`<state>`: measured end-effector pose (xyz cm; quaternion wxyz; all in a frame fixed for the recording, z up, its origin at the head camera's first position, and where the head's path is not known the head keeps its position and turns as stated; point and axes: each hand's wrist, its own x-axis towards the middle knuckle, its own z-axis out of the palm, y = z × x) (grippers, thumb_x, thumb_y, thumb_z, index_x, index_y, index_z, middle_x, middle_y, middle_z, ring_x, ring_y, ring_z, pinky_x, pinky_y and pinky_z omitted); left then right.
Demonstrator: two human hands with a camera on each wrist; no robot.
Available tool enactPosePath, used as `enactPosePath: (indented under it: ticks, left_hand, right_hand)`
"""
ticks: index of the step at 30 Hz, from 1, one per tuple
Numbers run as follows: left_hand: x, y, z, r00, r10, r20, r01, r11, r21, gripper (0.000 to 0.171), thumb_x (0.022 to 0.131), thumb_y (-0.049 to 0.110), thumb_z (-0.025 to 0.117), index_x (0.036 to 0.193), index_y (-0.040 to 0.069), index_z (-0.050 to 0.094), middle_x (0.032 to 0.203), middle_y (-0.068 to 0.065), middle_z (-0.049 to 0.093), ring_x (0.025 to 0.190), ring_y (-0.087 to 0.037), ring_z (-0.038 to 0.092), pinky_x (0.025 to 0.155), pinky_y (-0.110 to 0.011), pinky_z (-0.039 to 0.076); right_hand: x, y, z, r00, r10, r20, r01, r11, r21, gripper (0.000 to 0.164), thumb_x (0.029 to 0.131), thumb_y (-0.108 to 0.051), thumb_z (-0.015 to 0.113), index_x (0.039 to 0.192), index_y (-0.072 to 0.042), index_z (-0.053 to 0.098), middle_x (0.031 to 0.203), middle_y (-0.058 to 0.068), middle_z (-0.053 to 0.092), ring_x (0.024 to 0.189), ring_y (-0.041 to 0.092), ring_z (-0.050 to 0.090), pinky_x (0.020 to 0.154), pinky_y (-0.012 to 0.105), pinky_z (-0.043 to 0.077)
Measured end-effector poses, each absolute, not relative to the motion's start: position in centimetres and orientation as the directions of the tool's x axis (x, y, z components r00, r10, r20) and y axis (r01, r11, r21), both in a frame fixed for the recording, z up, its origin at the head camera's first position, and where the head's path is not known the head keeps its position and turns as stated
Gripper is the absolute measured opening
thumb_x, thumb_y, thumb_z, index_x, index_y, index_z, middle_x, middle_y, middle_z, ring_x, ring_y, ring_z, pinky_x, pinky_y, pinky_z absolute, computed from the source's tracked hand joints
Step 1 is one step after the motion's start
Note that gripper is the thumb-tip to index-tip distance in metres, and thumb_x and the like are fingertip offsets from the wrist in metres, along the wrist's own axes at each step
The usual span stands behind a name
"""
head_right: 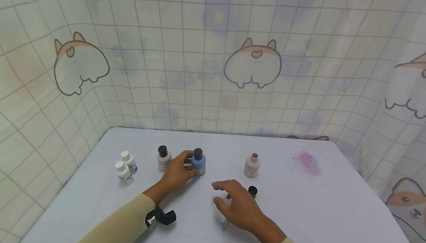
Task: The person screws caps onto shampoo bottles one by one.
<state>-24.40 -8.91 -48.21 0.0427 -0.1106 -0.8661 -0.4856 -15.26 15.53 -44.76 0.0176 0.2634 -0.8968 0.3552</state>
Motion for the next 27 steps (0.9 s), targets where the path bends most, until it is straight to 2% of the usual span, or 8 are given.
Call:
enactPosePath:
  ticks: [14,27]
  left_hand:
    - [-24.55,-9.12,-48.75,-0.969,0.163,0.185,0.243,0.509,0.826,0.064,0.074,0.016,0.081,0.13,0.015,0.049,0.121,-0.002,0.058,0.104,-0.017,0.059,0.087,-0.03,0.051]
    - [-24.37,-9.1,-48.82,-0.967,0.176,0.186,0.253,0.548,0.797,0.066,0.076,0.017,0.079,0.133,0.014,0.045,0.126,-0.004,0.055,0.11,-0.017,0.057,0.09,-0.029,0.049]
  right_hand:
    - [-15.11,15.64,-44.81,-0.869,-0.45,0.207,-0.471,0.62,-0.627,0.032,0.091,-0.043,0.058,0.122,-0.038,0.051,0.115,-0.02,0.055,0.087,0.004,0.054,0.074,0.031,0.052]
    - [-15.06,16.07,-44.7,-0.881,-0.435,0.186,-0.443,0.622,-0.646,0.032,0.091,-0.046,0.057,0.121,-0.037,0.052,0.115,-0.015,0.057,0.088,0.005,0.054,0.074,0.032,0.052]
